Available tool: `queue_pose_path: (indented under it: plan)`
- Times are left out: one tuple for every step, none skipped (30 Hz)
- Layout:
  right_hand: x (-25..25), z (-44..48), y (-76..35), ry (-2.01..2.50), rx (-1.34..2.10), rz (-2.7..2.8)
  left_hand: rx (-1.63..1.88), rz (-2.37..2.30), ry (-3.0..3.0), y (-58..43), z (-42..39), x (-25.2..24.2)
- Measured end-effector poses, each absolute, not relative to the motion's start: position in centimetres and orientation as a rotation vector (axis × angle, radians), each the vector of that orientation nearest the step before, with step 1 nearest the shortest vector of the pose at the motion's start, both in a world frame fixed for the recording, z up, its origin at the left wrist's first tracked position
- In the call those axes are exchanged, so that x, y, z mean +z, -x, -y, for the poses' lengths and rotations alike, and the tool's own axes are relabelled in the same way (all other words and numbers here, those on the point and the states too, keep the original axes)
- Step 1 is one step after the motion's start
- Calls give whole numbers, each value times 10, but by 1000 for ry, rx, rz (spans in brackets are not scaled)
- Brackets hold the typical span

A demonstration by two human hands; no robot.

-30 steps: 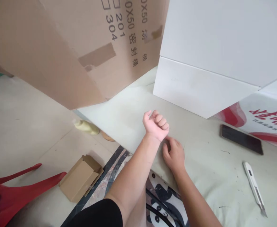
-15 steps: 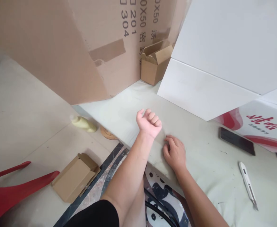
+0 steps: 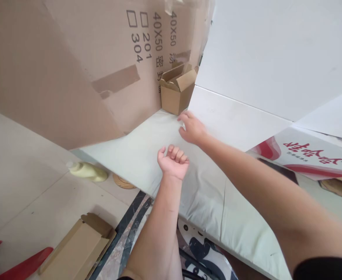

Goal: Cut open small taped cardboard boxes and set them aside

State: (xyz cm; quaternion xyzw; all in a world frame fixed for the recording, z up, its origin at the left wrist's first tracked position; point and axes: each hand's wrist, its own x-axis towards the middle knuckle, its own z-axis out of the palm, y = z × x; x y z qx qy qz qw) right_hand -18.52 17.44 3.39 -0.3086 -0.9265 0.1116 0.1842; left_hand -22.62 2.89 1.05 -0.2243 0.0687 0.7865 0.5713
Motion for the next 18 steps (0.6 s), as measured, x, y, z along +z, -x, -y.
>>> queue_pose_path:
  plan:
    - [44, -185, 207, 862, 304, 2619, 1845, -167, 531, 228, -29, 10]
    - [52, -194, 228, 896, 263, 2631, 1845, -172, 533, 229, -29, 10]
    - [60, -201, 247, 945, 238, 2630, 1846, -176, 532, 230, -29, 9]
    - [67, -207, 264, 982, 230, 2620, 1849, -181, 533, 232, -28, 8]
    - [73, -211, 278, 1043, 203, 2617, 1855, -186, 536, 234, -27, 6]
    - [77, -215, 289, 1112, 174, 2620, 1861, -191, 540, 236, -26, 5]
    - [80, -218, 297, 1176, 151, 2626, 1868, -195, 544, 239, -25, 4]
    - [81, -220, 302, 1234, 130, 2638, 1876, -200, 545, 242, -23, 3]
    - [81, -222, 305, 1279, 121, 2650, 1885, -207, 539, 245, -22, 1]
    - [81, -224, 305, 1306, 125, 2660, 1896, -214, 526, 248, -20, 1]
    - [79, -224, 304, 1316, 129, 2666, 1909, -223, 507, 251, -18, 0]
    - [77, -224, 301, 1313, 123, 2674, 1926, -234, 487, 254, -16, 0]
    - [75, -222, 297, 1292, 109, 2686, 1943, -247, 467, 257, -14, 0]
    - [72, -218, 291, 1258, 91, 2698, 1960, -258, 449, 259, -12, 0]
    - [70, -212, 285, 1215, 73, 2713, 1978, -268, 434, 262, -10, 1]
    - [67, -204, 277, 1164, 59, 2730, 1998, -278, 424, 264, -7, 2]
    - [65, -194, 269, 1114, 48, 2749, 2021, -287, 419, 267, -4, 4]
    - [62, -183, 260, 1067, 41, 2768, 2045, -298, 417, 269, -1, 6]
